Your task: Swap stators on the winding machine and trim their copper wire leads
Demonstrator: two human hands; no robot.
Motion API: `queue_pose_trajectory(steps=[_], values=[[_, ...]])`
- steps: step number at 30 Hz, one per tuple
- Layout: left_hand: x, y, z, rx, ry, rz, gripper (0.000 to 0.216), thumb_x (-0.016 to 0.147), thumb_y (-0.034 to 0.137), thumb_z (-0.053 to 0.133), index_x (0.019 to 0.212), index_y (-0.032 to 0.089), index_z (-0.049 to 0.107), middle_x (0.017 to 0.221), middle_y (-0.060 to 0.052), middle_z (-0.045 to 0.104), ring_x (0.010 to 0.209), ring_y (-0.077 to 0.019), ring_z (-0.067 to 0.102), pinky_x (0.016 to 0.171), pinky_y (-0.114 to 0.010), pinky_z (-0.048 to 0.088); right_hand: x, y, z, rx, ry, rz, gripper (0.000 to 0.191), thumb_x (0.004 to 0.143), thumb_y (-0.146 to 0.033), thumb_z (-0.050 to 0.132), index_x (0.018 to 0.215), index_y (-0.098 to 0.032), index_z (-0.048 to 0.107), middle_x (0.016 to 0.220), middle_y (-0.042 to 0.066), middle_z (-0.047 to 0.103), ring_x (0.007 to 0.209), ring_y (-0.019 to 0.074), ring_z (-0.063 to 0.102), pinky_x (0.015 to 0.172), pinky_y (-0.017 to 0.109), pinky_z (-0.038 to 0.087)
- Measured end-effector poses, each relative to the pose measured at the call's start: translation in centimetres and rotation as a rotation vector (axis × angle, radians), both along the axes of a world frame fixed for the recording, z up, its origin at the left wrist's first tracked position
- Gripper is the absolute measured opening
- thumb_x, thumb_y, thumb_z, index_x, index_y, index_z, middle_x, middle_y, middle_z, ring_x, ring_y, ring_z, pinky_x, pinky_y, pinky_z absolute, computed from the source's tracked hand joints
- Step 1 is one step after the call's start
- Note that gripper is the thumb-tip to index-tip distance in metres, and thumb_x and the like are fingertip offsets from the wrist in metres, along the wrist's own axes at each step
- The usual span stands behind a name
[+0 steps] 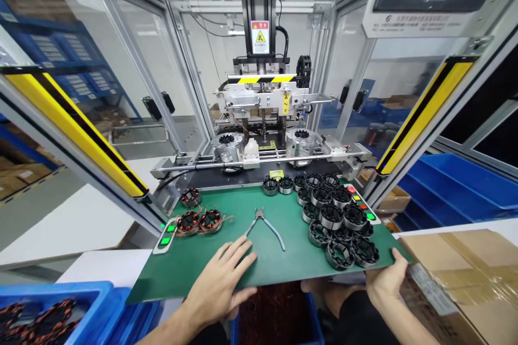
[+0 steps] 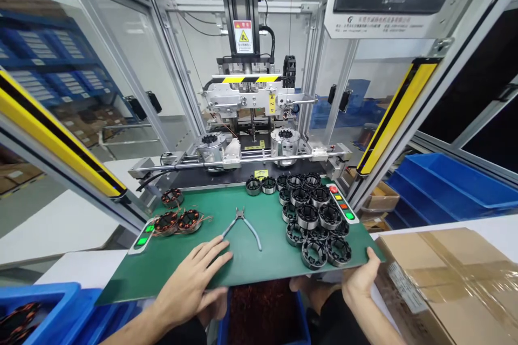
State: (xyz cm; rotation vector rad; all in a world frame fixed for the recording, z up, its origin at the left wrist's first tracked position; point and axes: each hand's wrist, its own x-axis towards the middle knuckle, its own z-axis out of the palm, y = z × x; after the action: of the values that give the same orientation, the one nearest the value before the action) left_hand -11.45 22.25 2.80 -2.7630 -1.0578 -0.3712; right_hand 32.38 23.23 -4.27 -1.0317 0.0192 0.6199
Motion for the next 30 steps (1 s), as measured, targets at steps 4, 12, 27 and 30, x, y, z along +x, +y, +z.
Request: queue_pose_trajectory(steps=[4,12,27,30], values=[[-0.4,0.3,-1.0,-0.032,0.027,-0.072,0.099,0.089,0.089,0.062,0.160,0.021,0.055,0.165,-0.019,0.056,0.151,-0.0364,0.054,0.123,-0.051,0.048,0.4,0.0,-0.5,-0.009,-0.040,0.013,0.051,0.068,-0.054,0.068,0.109,-0.023,0.070,0.126,0.003,0.077,0.131,0.0262,0.067,0.117,0.044,0.055],[0.2,0.1,-1.2,-0.020,0.061,-0.053,0.085,0.096,0.073,0.069,0.163,0.025,0.051,0.169,-0.017,0.051,0.153,-0.0383,0.054,0.128,-0.058,0.044,0.4,0.0,-0.3,-0.048,0.007,-0.003,0.044,0.064,-0.051,0.070,0.099,-0.024,0.072,0.117,0.004,0.079,0.123,0.0253,0.071,0.105,0.037,0.063],[2.0,-0.1,-2.4,-0.008,0.075,-0.054,0.075,0.094,0.034,0.074,0.163,0.021,0.047,0.169,-0.019,0.052,0.155,-0.0360,0.052,0.126,-0.048,0.046,0.6,0.0,-1.0,-0.060,0.004,0.012,0.048,0.065,-0.053,0.069,0.105,-0.026,0.075,0.127,0.003,0.079,0.119,0.0251,0.074,0.087,0.036,0.069],[3.5,-0.1,-2.6,-0.067,-0.022,-0.004,0.082,0.092,0.035,0.074,0.166,0.022,0.042,0.173,-0.015,0.047,0.159,-0.0361,0.047,0.126,-0.049,0.047,0.7,0.0,-1.3,-0.061,0.021,0.024,0.054,0.068,-0.054,0.069,0.113,-0.024,0.074,0.124,0.001,0.079,0.114,0.0220,0.074,0.087,0.032,0.067]])
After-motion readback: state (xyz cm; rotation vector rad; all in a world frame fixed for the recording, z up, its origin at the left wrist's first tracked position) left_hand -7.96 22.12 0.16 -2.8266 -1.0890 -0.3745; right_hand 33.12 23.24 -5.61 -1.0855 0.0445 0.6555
